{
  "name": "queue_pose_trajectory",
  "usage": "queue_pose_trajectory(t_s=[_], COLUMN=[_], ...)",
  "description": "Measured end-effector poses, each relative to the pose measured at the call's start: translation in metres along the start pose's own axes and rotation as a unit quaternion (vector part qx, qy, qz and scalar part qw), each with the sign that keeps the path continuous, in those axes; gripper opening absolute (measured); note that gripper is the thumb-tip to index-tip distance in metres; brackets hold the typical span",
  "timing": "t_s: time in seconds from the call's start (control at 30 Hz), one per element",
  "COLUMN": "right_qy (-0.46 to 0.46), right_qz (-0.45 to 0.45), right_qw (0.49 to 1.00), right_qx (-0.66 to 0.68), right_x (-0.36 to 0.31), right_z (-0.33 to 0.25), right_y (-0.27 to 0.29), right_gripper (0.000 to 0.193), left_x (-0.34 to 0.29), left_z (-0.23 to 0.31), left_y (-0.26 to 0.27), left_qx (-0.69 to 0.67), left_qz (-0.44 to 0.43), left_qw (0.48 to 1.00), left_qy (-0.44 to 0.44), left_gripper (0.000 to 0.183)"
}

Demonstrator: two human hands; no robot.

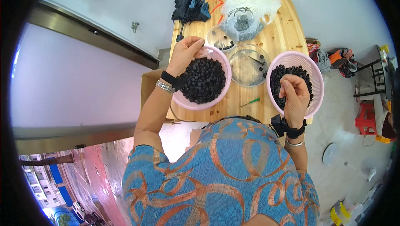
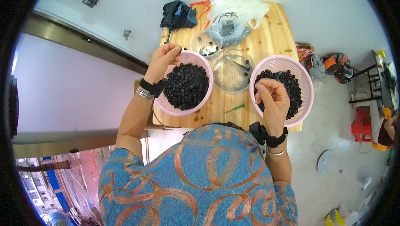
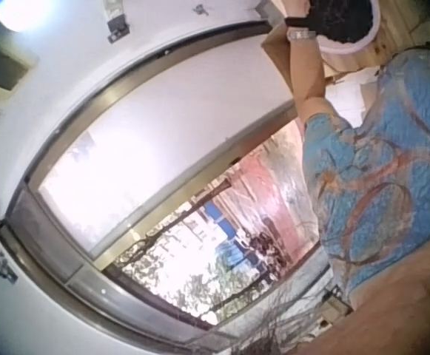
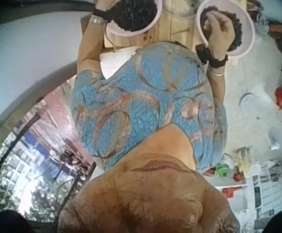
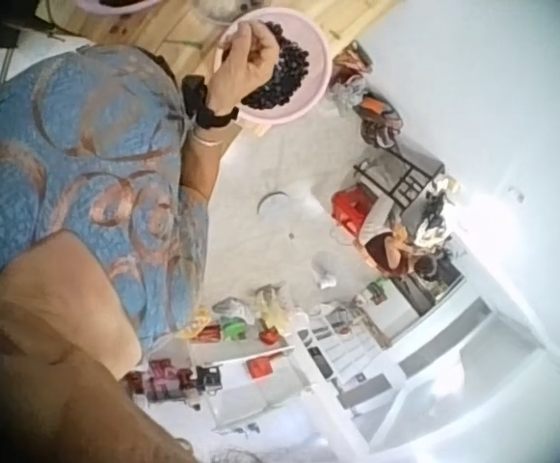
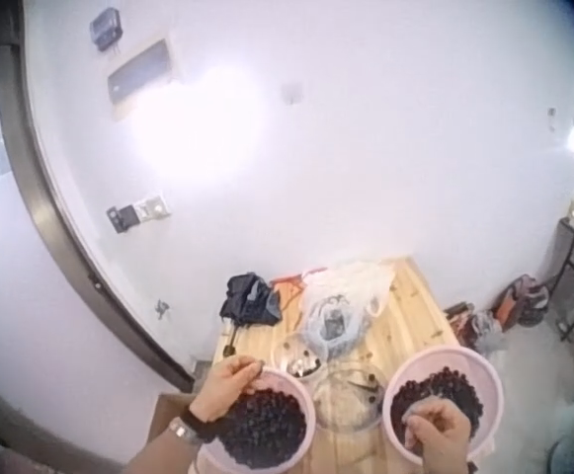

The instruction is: The recorder is sorting small black eyelets or shoe components from one bowl into others while seated at a workshop table.

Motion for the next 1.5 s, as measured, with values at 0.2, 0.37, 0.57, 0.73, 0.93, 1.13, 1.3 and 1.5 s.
queue_pose_trajectory(t_s=[0.2,0.37,0.57,0.73,0.93,1.13,1.3,1.5], right_qy=[-0.047,-0.047,-0.051,-0.058,-0.074,-0.088,-0.095,-0.134], right_qz=[0.048,0.079,0.141,0.167,0.145,0.132,0.132,0.145], right_qw=[0.997,0.996,0.989,0.984,0.987,0.987,0.987,0.98], right_qx=[0.024,0.0,0.007,0.009,-0.005,0.0,-0.003,-0.007], right_x=[-0.004,-0.009,-0.01,-0.003,0.007,0.013,0.016,0.022], right_z=[0.016,0.015,0.021,0.025,0.034,0.039,0.042,0.045], right_y=[0.014,0.016,0.032,0.041,0.032,0.034,0.039,0.027], right_gripper=[0.007,0.008,0.008,0.008,0.009,0.01,0.01,0.011], left_x=[0.062,0.118,0.174,0.178,0.201,0.199,0.207,0.206], left_z=[0.005,0.0,-0.036,-0.052,-0.076,-0.065,-0.045,-0.094], left_y=[-0.022,-0.057,-0.112,-0.168,-0.199,-0.176,-0.113,-0.07], left_qx=[0.03,0.122,0.093,0.099,0.162,0.222,0.266,0.599], left_qz=[-0.061,-0.146,-0.216,-0.271,-0.26,-0.267,-0.252,-0.296], left_qw=[0.998,0.981,0.972,0.957,0.952,0.938,0.93,0.732], left_qy=[0.0,-0.033,0.012,0.042,0.021,0.02,0.003,-0.136], left_gripper=[0.023,0.021,0.018,0.021,0.019,0.021,0.02,0.023])
Point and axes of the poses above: each hand's wrist, its own x-axis towards the middle knuckle, its own y-axis out of the back of the hand, z = x × y, the point moved 3 cm from there along x, towards the middle knuckle, and after that the axes turned 10 degrees about x, right-handed, at the moved point
